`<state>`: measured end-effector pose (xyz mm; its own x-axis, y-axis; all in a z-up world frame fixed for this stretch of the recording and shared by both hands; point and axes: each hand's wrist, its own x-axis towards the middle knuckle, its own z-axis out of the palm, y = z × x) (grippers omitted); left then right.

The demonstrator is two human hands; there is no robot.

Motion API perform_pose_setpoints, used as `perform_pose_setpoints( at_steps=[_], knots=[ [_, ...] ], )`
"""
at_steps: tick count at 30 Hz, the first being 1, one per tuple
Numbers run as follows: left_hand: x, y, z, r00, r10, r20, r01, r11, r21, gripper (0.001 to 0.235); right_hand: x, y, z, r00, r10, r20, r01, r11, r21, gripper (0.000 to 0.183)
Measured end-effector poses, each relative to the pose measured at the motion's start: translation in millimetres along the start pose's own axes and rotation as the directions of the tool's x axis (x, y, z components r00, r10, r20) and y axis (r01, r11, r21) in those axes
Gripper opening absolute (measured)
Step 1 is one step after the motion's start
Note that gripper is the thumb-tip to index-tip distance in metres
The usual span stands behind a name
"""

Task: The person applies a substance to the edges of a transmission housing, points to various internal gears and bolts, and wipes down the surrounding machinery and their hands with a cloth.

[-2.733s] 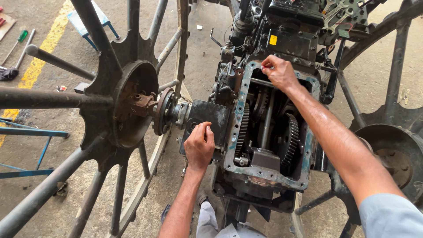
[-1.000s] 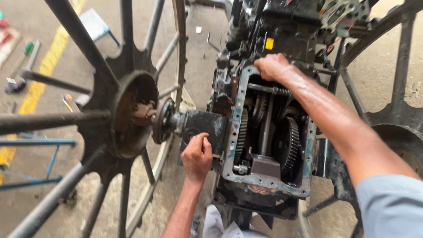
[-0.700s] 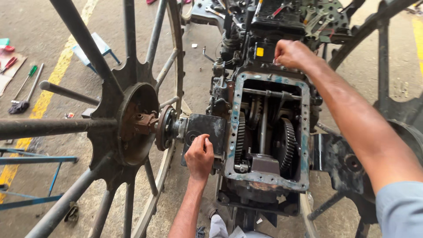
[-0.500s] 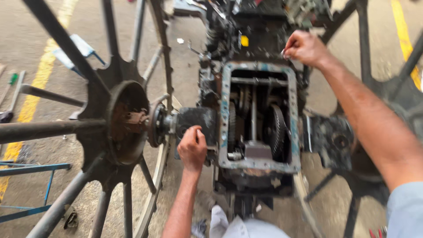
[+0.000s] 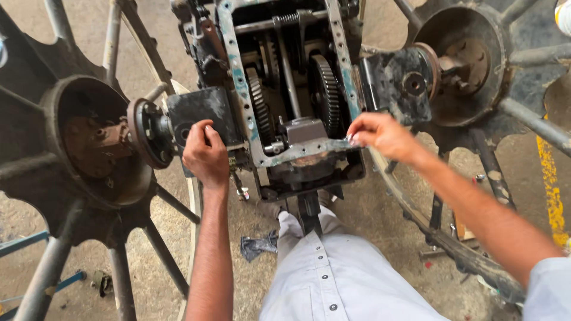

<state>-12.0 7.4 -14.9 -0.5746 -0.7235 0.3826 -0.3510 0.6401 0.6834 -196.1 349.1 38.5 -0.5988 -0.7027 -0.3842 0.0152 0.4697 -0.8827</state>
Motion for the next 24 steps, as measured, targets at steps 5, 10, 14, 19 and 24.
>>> perform_pose_setpoints(
  at_steps=[5,10,14,19,24],
  knots=[
    [-1.6,3.9,-3.5,0.996,0.082,-0.04,-0.082,0.997,0.007,0.013,-6.0,21.9,48.8,0.999,0.027,-0.037,-0.029,0.999,-0.043,0.011],
    [0.1,-2.2,1.4,0.998,0.055,-0.033,-0.056,0.998,-0.001,0.014,19.4,2.0,79.1,0.999,-0.049,-0.01,0.045,0.96,-0.275,0.014],
    [-4.4,-8.5,6.1,0.997,0.062,-0.042,-0.063,0.998,-0.027,0.013,38.8,-4.3,85.4,0.997,-0.059,0.057,0.078,0.888,-0.452,0.013],
    [-3.7,-18.3,12.2,0.998,0.049,-0.04,-0.051,0.998,-0.047,0.014,50.6,-5.2,86.3,0.99,-0.027,0.136,0.101,0.811,-0.576,0.011],
    [-3.7,-13.5,9.8,0.997,0.065,-0.049,-0.067,0.997,-0.043,0.014,49.7,-7.9,92.0,0.989,-0.064,0.133,0.136,0.75,-0.648,0.011]
  ],
)
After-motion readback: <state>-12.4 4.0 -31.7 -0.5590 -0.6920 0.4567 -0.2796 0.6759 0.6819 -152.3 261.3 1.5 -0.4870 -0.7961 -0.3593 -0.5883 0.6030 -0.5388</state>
